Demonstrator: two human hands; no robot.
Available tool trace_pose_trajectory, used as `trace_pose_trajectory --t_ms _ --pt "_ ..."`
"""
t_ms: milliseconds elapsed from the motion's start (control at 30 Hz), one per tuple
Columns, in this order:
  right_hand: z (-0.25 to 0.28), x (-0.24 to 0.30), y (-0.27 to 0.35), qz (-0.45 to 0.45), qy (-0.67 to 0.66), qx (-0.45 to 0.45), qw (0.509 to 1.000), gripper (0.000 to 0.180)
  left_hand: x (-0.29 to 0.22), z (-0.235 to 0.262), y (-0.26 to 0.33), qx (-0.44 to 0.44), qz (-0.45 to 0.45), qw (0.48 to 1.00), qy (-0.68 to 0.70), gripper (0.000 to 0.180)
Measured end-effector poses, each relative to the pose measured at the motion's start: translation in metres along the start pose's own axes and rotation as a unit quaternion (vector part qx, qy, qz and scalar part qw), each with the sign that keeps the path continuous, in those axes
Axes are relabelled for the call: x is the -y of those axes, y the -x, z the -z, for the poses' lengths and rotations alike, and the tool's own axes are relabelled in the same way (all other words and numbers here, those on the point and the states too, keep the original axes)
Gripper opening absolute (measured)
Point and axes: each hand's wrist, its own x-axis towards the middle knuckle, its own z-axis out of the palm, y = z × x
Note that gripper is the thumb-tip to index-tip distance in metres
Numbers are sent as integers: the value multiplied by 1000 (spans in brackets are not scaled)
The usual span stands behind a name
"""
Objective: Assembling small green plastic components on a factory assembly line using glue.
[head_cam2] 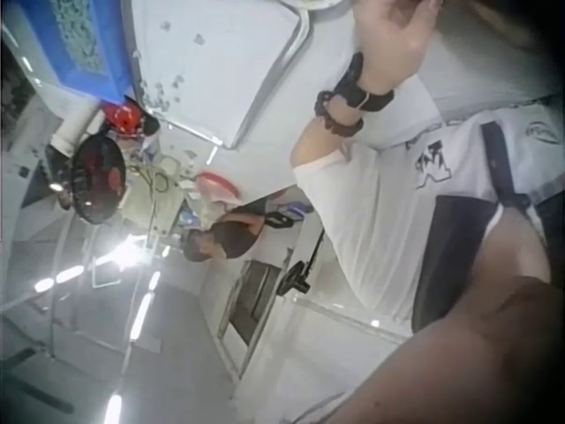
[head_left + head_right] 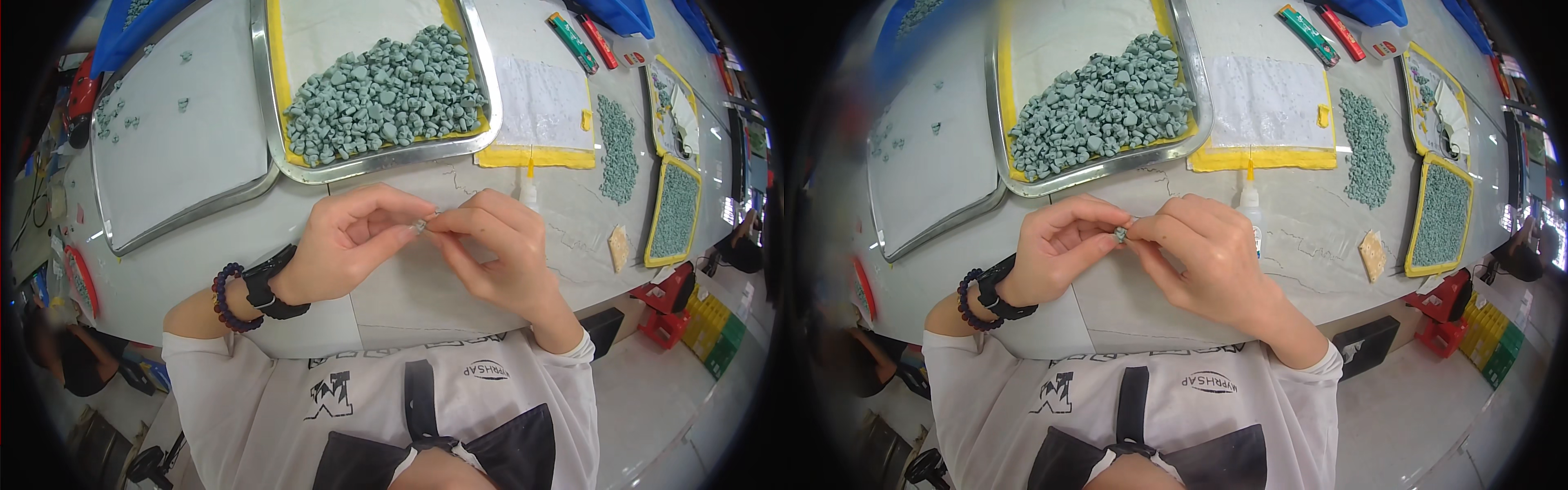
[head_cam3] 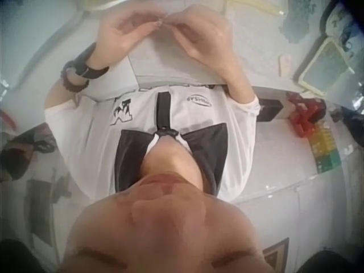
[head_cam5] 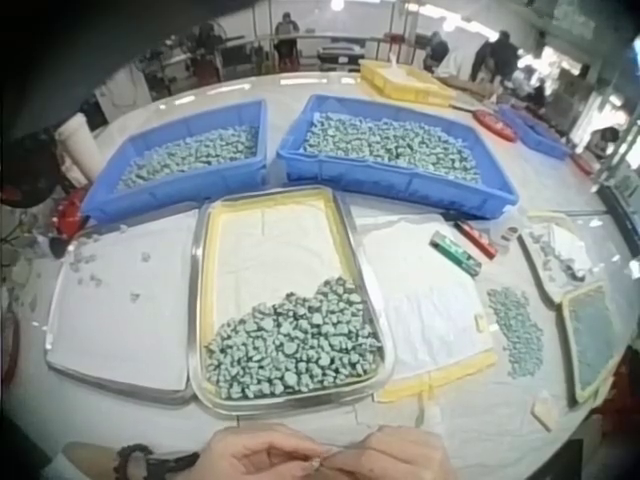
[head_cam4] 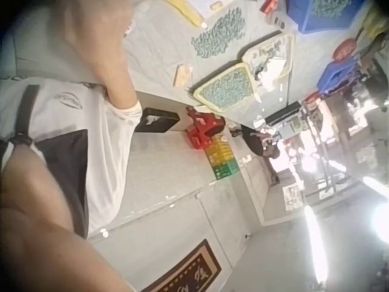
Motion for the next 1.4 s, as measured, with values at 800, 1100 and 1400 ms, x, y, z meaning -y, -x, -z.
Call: trace_pose_trajectory --t_ms 800,1100,1400 --pt "-5 4 4 3 22 9 1000 17 -1 2 2 30 -8 997 -66 26" --pt "-4 5 1 15 38 -27 999 21 0 -2 0 2 -24 999 -26 29" --pt "-7 5 3 28 46 -12 998 23 4 3 3 17 -45 998 -48 28"
